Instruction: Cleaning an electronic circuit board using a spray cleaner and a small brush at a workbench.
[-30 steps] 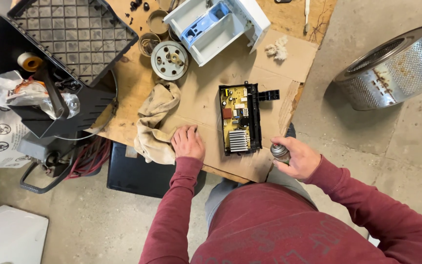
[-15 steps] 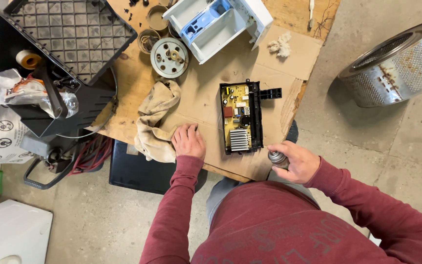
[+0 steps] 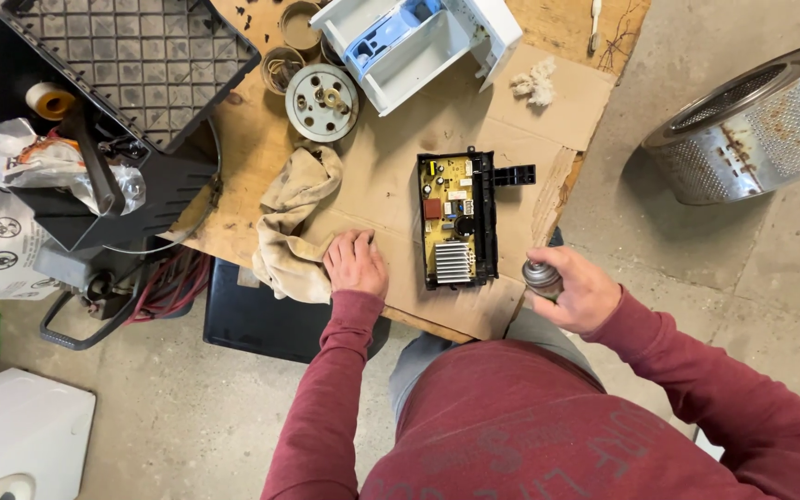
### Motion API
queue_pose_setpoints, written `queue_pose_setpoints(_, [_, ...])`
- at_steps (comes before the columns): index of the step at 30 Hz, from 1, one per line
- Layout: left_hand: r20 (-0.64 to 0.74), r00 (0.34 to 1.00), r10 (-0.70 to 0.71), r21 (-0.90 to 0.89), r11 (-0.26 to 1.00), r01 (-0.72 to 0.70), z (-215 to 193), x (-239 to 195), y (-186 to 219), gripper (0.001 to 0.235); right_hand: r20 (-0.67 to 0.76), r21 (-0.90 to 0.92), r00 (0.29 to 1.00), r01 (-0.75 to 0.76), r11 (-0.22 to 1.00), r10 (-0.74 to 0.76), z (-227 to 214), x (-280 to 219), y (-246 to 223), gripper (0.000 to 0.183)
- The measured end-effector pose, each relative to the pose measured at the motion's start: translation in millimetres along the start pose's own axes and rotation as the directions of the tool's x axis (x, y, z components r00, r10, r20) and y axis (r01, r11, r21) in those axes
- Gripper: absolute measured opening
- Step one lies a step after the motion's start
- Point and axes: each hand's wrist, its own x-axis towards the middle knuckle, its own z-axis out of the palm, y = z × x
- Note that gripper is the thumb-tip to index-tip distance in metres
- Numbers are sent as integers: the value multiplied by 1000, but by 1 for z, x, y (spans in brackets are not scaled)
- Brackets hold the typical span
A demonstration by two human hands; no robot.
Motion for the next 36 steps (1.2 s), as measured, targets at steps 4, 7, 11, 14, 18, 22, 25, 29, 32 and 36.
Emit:
queue_pose_setpoints(4, [-7,1000,5,1,1000,-5,0,-2,-2,28,99,43,991,88,995,-92,3,-4,-10,61])
queue_pose_setpoints(7, [0,1000,8,6,1000,-8,0,-1,-2,29,209,41,971,108,993,-114,9,-6,-22,59])
queue_pose_setpoints(11, [6,1000,2,-9,1000,-2,1,-1,-3,28,233,43,968,83,996,-90,13,-9,-19,60])
queue_pose_setpoints(14, [10,1000,-2,-7,1000,2,-2,-1,-1,29,198,63,977,72,995,-83,7,-11,-13,60])
queue_pose_setpoints(18, [10,1000,-3,-21,1000,3,-2,0,-1,29,222,44,964,142,989,-148,6,-11,-6,64])
queue_pose_setpoints(22, [6,1000,4,-23,1000,-3,-4,0,-1,27,315,38,937,149,988,-154,19,-11,-9,64])
queue_pose_setpoints(25, [4,1000,4,-24,1000,-4,-3,0,0,26,316,81,925,194,978,-209,36,-10,-8,62])
queue_pose_setpoints(29, [0,1000,3,-21,1000,-3,-3,0,0,25,248,110,930,251,962,-272,52,-7,-5,59])
queue_pose_setpoints(32, [6,1000,6,-22,1000,-6,-4,1,1,26,190,98,947,243,965,-258,52,-3,-8,61])
queue_pose_setpoints(36, [5,1000,1,-26,1000,-1,-4,1,1,26,273,76,945,166,983,-181,51,-7,-4,63])
